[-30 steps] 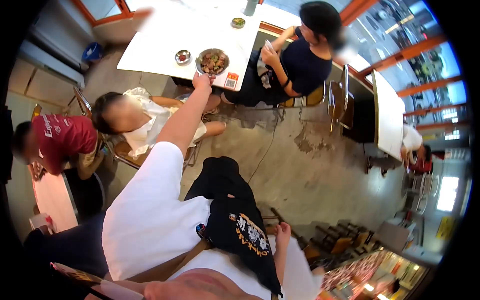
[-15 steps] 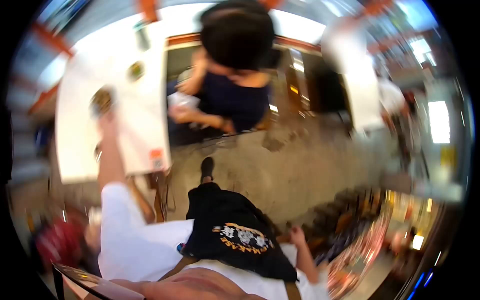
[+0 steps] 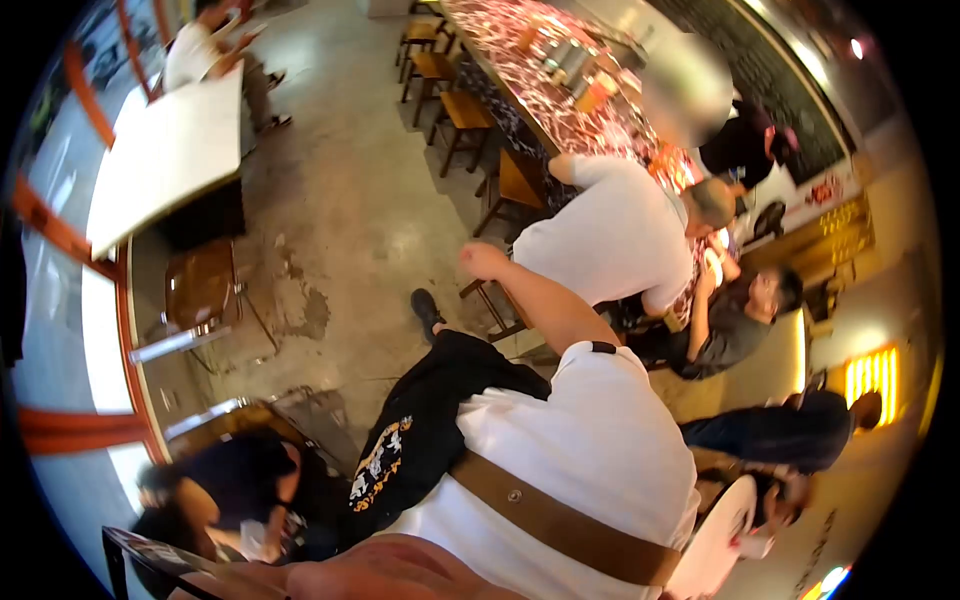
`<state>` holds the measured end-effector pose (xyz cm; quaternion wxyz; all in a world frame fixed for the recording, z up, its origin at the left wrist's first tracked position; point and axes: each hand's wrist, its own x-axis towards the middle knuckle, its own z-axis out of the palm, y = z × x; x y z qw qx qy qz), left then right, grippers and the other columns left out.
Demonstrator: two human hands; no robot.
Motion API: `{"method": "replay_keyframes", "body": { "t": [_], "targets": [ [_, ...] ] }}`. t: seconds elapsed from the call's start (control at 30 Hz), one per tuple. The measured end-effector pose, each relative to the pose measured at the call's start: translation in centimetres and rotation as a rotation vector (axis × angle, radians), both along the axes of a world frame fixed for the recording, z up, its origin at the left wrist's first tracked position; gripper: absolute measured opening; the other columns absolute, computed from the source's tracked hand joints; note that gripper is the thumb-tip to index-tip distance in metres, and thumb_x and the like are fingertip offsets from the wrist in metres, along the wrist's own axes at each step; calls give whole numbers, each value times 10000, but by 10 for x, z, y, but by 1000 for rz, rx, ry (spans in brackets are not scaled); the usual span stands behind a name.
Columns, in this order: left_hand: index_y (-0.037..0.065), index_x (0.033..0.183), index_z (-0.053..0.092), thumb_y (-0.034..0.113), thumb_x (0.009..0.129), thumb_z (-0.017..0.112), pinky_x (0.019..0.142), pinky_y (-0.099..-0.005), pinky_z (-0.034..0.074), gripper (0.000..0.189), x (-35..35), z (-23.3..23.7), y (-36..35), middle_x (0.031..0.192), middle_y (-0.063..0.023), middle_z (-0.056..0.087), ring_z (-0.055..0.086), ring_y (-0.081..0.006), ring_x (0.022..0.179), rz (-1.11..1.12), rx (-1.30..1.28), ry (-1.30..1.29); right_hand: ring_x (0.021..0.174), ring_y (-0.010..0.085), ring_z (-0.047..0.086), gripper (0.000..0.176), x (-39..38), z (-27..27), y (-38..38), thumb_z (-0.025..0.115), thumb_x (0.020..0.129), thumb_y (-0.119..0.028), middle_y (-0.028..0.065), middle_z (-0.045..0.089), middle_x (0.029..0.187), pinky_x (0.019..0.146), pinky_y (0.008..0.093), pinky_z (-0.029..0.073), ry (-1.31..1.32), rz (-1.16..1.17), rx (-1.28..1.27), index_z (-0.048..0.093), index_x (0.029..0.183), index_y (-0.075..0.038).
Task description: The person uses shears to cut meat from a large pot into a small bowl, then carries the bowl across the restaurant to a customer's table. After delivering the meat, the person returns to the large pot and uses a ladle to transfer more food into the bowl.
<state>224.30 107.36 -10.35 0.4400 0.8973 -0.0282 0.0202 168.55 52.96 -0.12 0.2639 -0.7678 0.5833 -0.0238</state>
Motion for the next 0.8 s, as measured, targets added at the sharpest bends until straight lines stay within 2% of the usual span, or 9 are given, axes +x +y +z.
{"method": "replay_keyframes", "body": {
  "t": [0.13, 0.23, 0.37, 0.47, 0.5, 0.53, 0.6, 0.63, 0.8],
  "targets": [
    [74, 967, 684, 303, 885, 620, 748, -385, 486, 252, -20, 16, -200, 826, -124, 655, 623, -222, 845, -474, 11, 157, 658, 178, 664, 189, -76, -16, -105, 628, 841, -149, 86, 686, 795, 631, 316, 529, -316, -380, -151, 662, 994, -42],
    [75, 964, 685, 307, 886, 617, 744, -384, 486, 254, -57, 9, -317, 820, -121, 655, 623, -221, 836, -713, 68, 267, 645, 149, 653, 136, -113, 26, -185, 580, 876, -121, 68, 675, 776, 606, 293, 512, -534, -578, -258, 641, 950, -24],
    [76, 959, 686, 313, 888, 615, 738, -382, 487, 258, -122, -9, -441, 813, -116, 655, 623, -220, 826, -859, 218, 411, 624, 150, 653, 164, -208, 43, -357, 573, 882, -166, 60, 671, 711, 599, 307, 509, -725, -747, -475, 655, 908, -26],
    [77, 955, 687, 317, 889, 612, 734, -380, 487, 261, -163, -16, -500, 808, -113, 655, 623, -219, 817, -897, 376, 529, 619, 175, 653, 182, -286, 65, -462, 594, 867, -194, 79, 689, 741, 622, 308, 511, -692, -895, -566, 680, 892, -35],
    [77, 954, 687, 319, 890, 612, 732, -380, 487, 261, -173, -11, -520, 806, -112, 655, 623, -219, 815, -905, 405, 565, 685, 208, 675, 188, -311, 67, -495, 632, 840, -216, 98, 703, 782, 670, 329, 521, -720, -1036, -532, 691, 895, -45],
    [77, 953, 687, 320, 890, 611, 731, -379, 487, 262, -185, -7, -539, 804, -111, 655, 623, -218, 812, -909, 442, 606, 777, 249, 687, 198, -343, 59, -532, 651, 817, -220, 120, 711, 831, 728, 353, 524, -625, -971, -709, 696, 914, -53],
    [78, 951, 688, 323, 891, 610, 728, -378, 488, 264, -204, 0, -581, 801, -109, 655, 623, -218, 806, -921, 494, 652, 682, 154, 650, 171, -387, 58, -579, 643, 826, -130, 80, 684, 785, 622, 281, 515, -546, -1015, -766, 684, 951, -21],
    [78, 949, 688, 324, 891, 609, 726, -378, 488, 265, -209, 5, -605, 799, -108, 655, 623, -217, 804, -933, 518, 666, 682, 154, 650, 171, -398, 69, -596, 643, 826, -130, 80, 684, 785, 622, 281, 515, -545, -1028, -768, 684, 951, -21],
    [79, 943, 690, 331, 893, 605, 719, -375, 489, 270, -127, 34, -724, 790, -102, 655, 622, -216, 790, -961, 668, 591, 755, 205, 673, 274, -462, 73, -664, 674, 783, -193, 114, 704, 860, 717, 345, 522, -378, -1273, -798, 683, 973, 4]
  ]
}}
